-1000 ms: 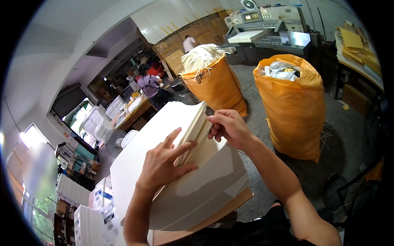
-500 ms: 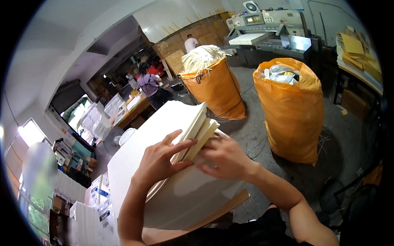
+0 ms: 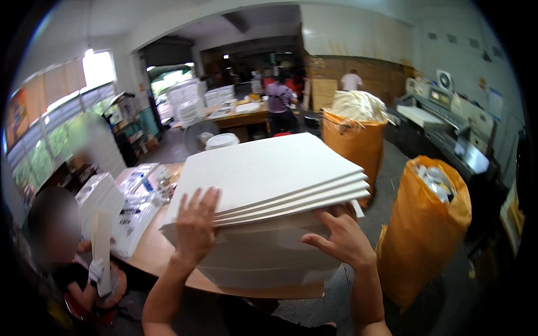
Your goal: The person flips through and counts a stack of white paper boards on a table, then moves the stack aside after a new larger stack is delivered by another person.
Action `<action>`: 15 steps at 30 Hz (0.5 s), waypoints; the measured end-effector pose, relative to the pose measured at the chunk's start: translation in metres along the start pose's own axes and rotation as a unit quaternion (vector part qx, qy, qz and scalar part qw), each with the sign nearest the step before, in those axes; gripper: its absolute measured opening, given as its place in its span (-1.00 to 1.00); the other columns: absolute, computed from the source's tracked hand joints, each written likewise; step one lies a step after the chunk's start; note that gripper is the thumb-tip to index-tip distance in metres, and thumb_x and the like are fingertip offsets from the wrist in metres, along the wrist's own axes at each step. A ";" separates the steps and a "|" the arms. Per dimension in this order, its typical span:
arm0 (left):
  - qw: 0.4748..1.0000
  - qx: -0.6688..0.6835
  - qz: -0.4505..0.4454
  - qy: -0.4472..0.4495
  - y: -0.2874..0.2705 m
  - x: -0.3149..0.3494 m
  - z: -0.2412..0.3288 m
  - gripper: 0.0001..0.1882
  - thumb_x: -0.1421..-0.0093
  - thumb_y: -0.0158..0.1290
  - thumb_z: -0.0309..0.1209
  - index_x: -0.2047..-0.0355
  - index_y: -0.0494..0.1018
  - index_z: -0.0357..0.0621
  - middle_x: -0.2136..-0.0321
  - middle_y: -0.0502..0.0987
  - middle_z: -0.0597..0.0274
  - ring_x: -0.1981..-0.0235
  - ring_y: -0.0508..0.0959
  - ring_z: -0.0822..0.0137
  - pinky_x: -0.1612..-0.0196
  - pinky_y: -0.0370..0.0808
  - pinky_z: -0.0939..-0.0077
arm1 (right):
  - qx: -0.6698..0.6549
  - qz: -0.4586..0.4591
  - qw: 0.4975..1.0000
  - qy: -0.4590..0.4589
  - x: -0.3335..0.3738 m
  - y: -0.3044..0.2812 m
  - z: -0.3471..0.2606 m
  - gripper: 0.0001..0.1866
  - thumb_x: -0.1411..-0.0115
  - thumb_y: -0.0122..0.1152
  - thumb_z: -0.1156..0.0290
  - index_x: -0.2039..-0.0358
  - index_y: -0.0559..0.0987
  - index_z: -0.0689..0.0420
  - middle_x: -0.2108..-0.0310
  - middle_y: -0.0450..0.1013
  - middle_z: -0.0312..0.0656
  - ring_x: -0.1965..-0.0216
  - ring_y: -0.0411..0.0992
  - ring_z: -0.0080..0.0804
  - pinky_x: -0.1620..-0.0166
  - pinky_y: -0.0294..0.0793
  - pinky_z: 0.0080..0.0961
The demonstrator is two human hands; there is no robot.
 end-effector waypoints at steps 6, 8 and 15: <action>0.998 -0.005 0.060 -0.029 -0.024 0.059 -0.093 -0.68 -0.02 0.32 -0.36 0.21 0.52 -0.05 0.19 0.62 0.20 -0.13 0.54 0.02 -0.35 0.28 -0.08 | 0.083 0.082 0.992 -0.052 0.010 0.017 0.003 -0.21 -0.03 0.35 -0.31 -0.03 0.63 0.12 0.14 0.57 0.08 -0.01 0.48 0.10 -0.27 0.19 -0.03; 0.998 -0.032 0.044 -0.013 -0.039 0.064 -0.092 -0.68 0.04 0.33 -0.36 0.24 0.54 -0.02 0.22 0.62 0.24 -0.08 0.58 0.12 -0.36 0.27 -0.14 | 0.102 0.100 0.987 -0.070 0.007 0.021 -0.008 -0.23 0.03 0.42 -0.26 0.00 0.64 0.12 0.12 0.57 0.06 -0.01 0.48 0.11 -0.29 0.16 0.01; 0.993 -0.008 0.116 0.031 -0.112 0.090 0.010 -0.73 -0.17 0.24 -0.16 0.18 0.53 0.05 0.27 0.60 0.35 0.02 0.61 0.28 -0.31 0.36 -0.12 | 0.070 0.099 0.990 -0.077 0.014 0.023 0.005 -0.48 0.21 0.54 0.15 0.24 0.71 0.20 0.29 0.63 0.01 0.16 0.53 0.13 -0.17 0.26 -0.05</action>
Point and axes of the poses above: each hand's wrist, its own x-axis away from the middle knuckle, its own y-axis out of the palm, z = x × y, the point moved 7 cm from there along -x, towards the middle knuckle
